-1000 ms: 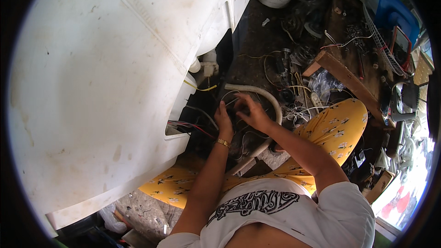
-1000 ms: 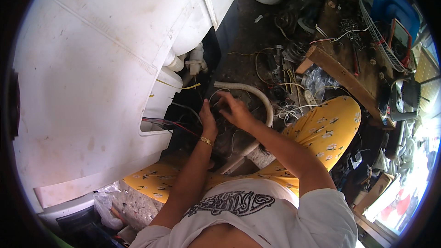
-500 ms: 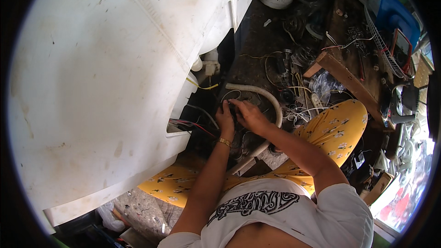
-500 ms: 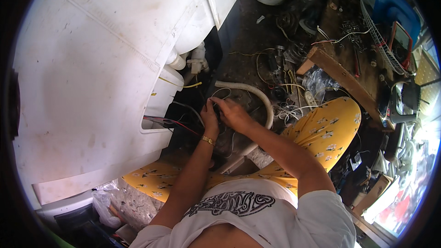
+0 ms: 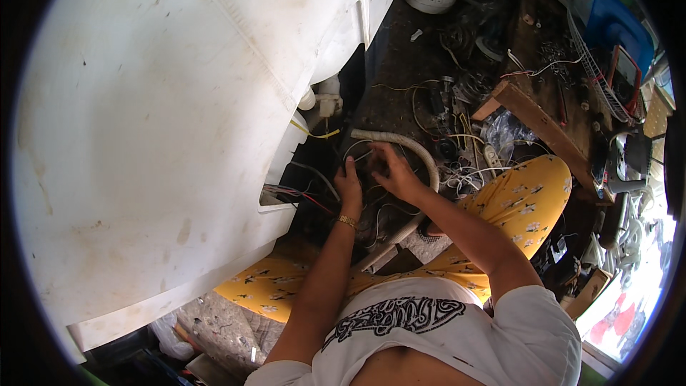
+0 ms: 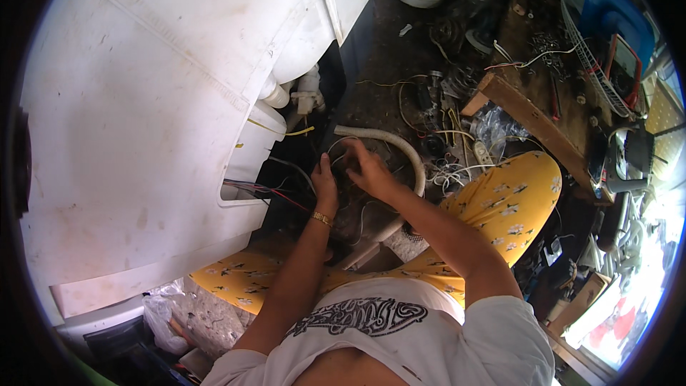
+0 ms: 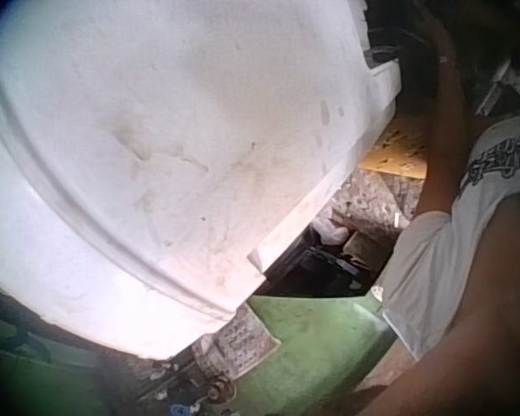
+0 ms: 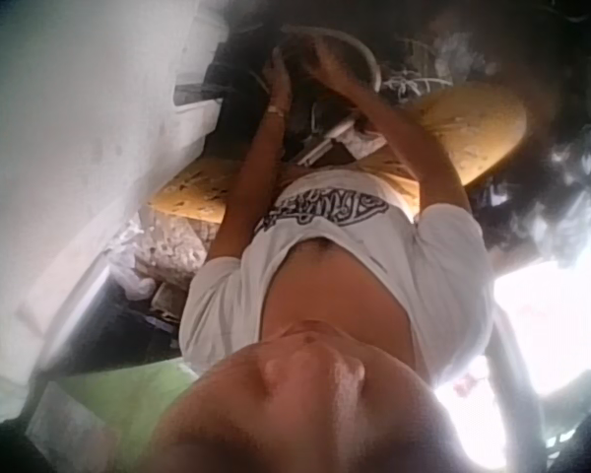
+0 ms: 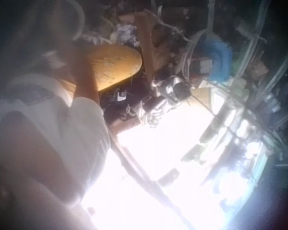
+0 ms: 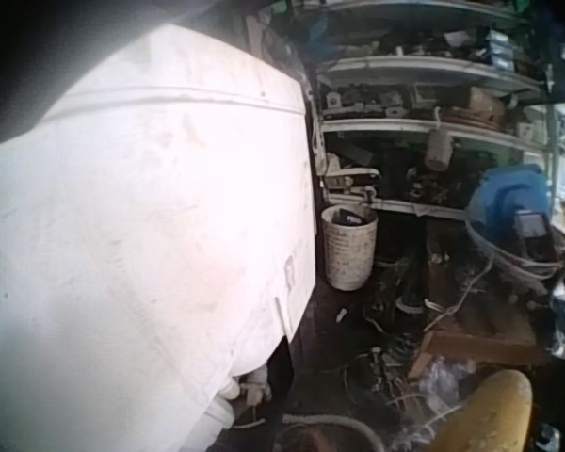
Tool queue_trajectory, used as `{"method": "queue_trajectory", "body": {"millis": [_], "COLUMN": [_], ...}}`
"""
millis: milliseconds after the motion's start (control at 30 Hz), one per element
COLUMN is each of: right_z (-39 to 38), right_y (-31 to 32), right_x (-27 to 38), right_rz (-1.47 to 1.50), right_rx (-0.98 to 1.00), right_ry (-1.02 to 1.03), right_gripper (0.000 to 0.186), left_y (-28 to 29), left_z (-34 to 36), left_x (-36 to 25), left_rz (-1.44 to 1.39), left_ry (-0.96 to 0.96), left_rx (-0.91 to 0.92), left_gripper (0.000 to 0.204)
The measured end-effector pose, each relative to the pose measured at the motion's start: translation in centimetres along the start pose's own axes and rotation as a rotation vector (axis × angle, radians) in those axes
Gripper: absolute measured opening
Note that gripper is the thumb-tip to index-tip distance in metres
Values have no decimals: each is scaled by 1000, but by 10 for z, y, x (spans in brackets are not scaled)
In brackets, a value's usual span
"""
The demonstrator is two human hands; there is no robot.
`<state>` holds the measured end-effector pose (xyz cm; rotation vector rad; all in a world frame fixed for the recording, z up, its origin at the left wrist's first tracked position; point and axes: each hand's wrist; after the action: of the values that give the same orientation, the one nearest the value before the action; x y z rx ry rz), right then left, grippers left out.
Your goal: The person repairs a washing machine by stripping wire insulation, wrapping exposed wires with black electrical tape, and preparing cable ties.
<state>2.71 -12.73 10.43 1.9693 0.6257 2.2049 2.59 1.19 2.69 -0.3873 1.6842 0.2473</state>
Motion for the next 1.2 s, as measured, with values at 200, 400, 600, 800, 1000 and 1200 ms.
{"method": "queue_trajectory", "body": {"millis": [200, 400, 600, 800, 1000, 1200], "right_z": [-9, -7, -11, -13, -12, -15], "right_y": [1, -6, -8, -14, -12, -16], "right_x": [5, 13, 12, 14, 4, 6], "right_rz": [1, 20, -188, -169, -60, 45], "right_rx": [46, 30, -37, -58, 12, -21], "right_ry": [-26, -69, 67, 81, -70, -142], "right_gripper": [64, 63, 62, 59, 58, 55], "left_y": [-9, 1, -4, 2, -5, 0], "left_z": [-7, 2, -4, -4, -6, 0], "left_x": [-9, -1, -8, -8, -14, -7], "left_rz": [-1, -39, -24, 26, 70, 18], "left_ry": [37, -35, -50, -14, -7, 37], "left_rx": [3, 66, 94, 84, 138, 62], "left_gripper": [43, 40, 37, 35, 36, 38]}}
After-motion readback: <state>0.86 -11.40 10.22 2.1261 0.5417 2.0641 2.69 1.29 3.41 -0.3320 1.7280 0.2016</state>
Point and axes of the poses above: each hand's wrist, its own z-axis towards the middle knuckle, its own y-axis out of the back of the hand, x = y × z, and after that the axes turned 8 degrees about -y, right-handed
